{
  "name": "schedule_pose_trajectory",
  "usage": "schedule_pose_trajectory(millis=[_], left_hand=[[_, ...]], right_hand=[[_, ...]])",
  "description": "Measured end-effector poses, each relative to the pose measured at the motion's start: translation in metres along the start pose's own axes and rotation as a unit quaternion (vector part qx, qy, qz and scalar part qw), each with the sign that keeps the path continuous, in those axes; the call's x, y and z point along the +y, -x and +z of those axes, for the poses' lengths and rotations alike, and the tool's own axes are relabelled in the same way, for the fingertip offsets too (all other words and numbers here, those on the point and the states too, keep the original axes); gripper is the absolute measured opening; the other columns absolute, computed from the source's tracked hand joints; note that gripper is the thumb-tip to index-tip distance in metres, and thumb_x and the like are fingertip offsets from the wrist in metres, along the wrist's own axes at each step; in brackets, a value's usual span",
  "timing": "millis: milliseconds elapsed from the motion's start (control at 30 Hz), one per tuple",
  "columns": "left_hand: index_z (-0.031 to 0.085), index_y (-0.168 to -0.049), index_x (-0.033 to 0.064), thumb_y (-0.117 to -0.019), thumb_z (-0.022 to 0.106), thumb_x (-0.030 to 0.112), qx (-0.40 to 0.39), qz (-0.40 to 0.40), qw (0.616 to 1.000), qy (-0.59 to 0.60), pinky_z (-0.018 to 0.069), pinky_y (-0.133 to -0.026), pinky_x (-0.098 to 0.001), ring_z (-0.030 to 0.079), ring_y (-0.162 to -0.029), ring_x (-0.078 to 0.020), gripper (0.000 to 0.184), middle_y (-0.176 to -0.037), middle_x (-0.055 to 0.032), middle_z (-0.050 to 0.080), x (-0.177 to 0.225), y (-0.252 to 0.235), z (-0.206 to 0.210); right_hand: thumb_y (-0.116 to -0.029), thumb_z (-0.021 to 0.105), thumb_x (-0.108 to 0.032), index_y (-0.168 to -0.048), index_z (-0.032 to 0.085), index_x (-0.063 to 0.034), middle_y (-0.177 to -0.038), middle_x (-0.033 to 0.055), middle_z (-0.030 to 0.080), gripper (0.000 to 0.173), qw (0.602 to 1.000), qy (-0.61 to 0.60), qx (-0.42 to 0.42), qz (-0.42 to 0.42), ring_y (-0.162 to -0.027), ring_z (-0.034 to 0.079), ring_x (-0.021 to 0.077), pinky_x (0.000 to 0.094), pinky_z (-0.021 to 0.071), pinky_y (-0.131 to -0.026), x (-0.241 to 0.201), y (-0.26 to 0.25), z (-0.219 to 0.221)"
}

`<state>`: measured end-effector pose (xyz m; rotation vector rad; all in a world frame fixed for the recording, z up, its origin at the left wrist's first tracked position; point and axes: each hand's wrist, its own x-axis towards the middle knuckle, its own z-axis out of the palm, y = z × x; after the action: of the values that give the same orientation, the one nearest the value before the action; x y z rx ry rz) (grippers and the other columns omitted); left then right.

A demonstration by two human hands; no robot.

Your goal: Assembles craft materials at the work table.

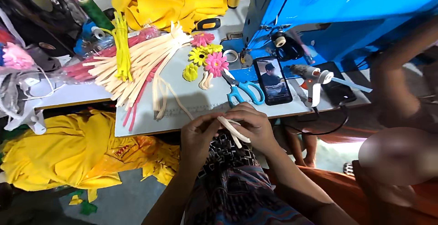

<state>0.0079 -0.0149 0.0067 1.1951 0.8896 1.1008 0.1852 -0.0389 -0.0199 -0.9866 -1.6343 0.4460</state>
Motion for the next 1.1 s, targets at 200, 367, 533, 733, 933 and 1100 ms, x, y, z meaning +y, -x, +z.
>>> schedule_pose_trajectory(millis=[200, 367, 533, 733, 933, 1100], left_hand=[[0.076, -0.105, 0.0037, -0.0912, 0.066, -0.003, 0.004, 0.073, 0.997, -0.014, 0.0586, -0.069, -0.0199, 0.069, -0.075, -0.0032, 0.019, -0.09, 0.002, 0.075, -0.008, 0.001, -0.001], [0.075, -0.11, 0.0028, -0.092, 0.068, -0.002, 0.022, 0.151, 0.988, -0.033, 0.0604, -0.073, -0.0221, 0.07, -0.08, -0.0035, 0.02, -0.096, 0.0017, 0.076, -0.013, 0.004, 0.003], [0.074, -0.109, -0.0016, -0.0911, 0.068, -0.004, 0.036, 0.21, 0.974, -0.075, 0.0606, -0.074, -0.0217, 0.07, -0.08, -0.0027, 0.019, -0.094, -0.0002, 0.075, -0.016, 0.004, 0.004], [0.076, -0.104, -0.0058, -0.0883, 0.069, -0.006, 0.073, 0.292, 0.937, -0.178, 0.0597, -0.077, -0.0196, 0.071, -0.087, -0.0053, 0.017, -0.098, -0.0088, 0.076, -0.025, 0.001, 0.001], [0.075, -0.104, -0.0063, -0.0869, 0.071, -0.006, 0.089, 0.302, 0.931, -0.184, 0.0593, -0.075, -0.0185, 0.071, -0.085, -0.0039, 0.018, -0.098, -0.0089, 0.075, -0.023, -0.001, 0.0], [0.074, -0.107, -0.0064, -0.0882, 0.068, -0.007, 0.049, 0.249, 0.955, -0.151, 0.06, -0.075, -0.0192, 0.07, -0.085, -0.0037, 0.02, -0.1, -0.008, 0.075, -0.017, 0.001, -0.001]], right_hand=[[-0.0929, 0.067, -0.006, -0.097, 0.074, 0.0017, -0.096, 0.0072, 0.073, 0.011, 0.999, 0.017, 0.031, -0.025, -0.096, 0.067, 0.0082, 0.0218, 0.055, -0.089, -0.005, -0.004, 0.005], [-0.0912, 0.069, -0.004, -0.101, 0.075, -0.0021, -0.101, 0.0001, 0.073, 0.011, 0.993, -0.082, 0.047, 0.076, -0.094, 0.068, 0.0016, 0.0184, 0.0582, -0.083, -0.013, -0.002, 0.009], [-0.0876, 0.069, 0.001, -0.103, 0.075, -0.0064, -0.097, -0.0036, 0.072, 0.018, 0.972, -0.153, 0.045, 0.172, -0.084, 0.068, 0.0016, 0.0191, 0.0591, -0.076, -0.017, -0.003, 0.01], [-0.1021, 0.059, -0.018, -0.11, 0.075, -0.0071, -0.103, -0.0017, 0.074, 0.021, 0.957, -0.185, -0.008, 0.221, -0.087, 0.07, 0.0058, 0.025, 0.0608, -0.077, -0.02, -0.006, 0.005], [-0.0944, 0.069, -0.01, -0.113, 0.075, -0.0065, -0.109, -0.0012, 0.072, 0.02, 0.957, -0.185, -0.027, 0.22, -0.091, 0.069, 0.0033, 0.0205, 0.0595, -0.079, -0.028, -0.013, 0.004], [-0.0914, 0.071, -0.008, -0.108, 0.074, -0.004, -0.104, 0.001, 0.071, 0.017, 0.983, -0.06, -0.018, 0.172, -0.09, 0.068, 0.0028, 0.0192, 0.0587, -0.077, -0.029, -0.013, 0.007]])
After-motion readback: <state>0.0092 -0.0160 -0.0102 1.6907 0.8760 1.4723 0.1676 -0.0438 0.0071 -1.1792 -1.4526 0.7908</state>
